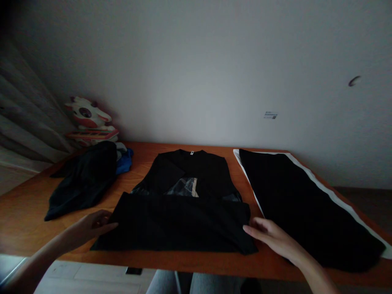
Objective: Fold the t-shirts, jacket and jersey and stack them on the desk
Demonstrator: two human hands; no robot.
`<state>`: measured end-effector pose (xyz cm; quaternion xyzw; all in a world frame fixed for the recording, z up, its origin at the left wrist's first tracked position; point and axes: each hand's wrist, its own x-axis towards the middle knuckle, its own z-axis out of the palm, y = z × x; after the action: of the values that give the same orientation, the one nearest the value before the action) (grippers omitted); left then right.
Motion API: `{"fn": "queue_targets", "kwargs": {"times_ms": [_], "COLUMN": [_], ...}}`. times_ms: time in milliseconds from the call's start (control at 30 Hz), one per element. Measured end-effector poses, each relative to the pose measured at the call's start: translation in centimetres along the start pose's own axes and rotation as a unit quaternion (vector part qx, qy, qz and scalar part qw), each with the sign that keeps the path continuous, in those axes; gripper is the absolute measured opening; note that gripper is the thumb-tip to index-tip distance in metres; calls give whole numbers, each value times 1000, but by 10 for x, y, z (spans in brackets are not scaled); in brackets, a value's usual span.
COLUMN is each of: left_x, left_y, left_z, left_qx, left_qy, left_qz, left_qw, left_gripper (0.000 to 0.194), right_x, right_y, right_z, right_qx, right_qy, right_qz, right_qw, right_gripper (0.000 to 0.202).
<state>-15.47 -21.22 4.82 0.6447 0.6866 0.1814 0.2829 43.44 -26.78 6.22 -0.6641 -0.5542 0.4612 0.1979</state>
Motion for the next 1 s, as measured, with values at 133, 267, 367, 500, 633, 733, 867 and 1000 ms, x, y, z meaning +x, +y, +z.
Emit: {"fn": "queue_targets", "kwargs": {"times_ms": [133, 267, 367, 500, 633, 733, 867, 1000], "left_x": [-12, -13, -16, -26, -34, -36, -41, -49], "left_y": [2, 4, 3, 1, 2, 1, 0, -2], "left_z": [4, 11, 13, 10, 7, 8, 9, 8], "left_qx": [32, -32, 42, 72, 29, 48, 104, 117], "left_qy": [-35, 42, 49, 47, 59, 77, 77, 1], "left_qz": [41, 45, 50, 54, 29, 22, 46, 5], "left_qw": [998, 998, 997, 995, 997, 996, 990, 993], "left_gripper": [54, 57, 53, 49, 46, 47, 53, 52], "right_x": [0, -6, -15, -23, -20, -20, -25, -28], "right_y": [2, 1, -2, 0, 14, 25, 34, 40], "right_z": [10, 15, 13, 10, 9, 8, 8, 10], "right_qx": [22, 56, 50, 3, -60, -59, -62, -92], "right_qy": [16, 51, 24, -15, 46, 71, 68, 72], "right_qz": [-13, 19, 35, -14, -19, -20, -13, 27], "right_qw": [1000, 997, 998, 1000, 997, 996, 996, 993], "right_gripper": [54, 61, 62, 49, 49, 52, 52, 61]}}
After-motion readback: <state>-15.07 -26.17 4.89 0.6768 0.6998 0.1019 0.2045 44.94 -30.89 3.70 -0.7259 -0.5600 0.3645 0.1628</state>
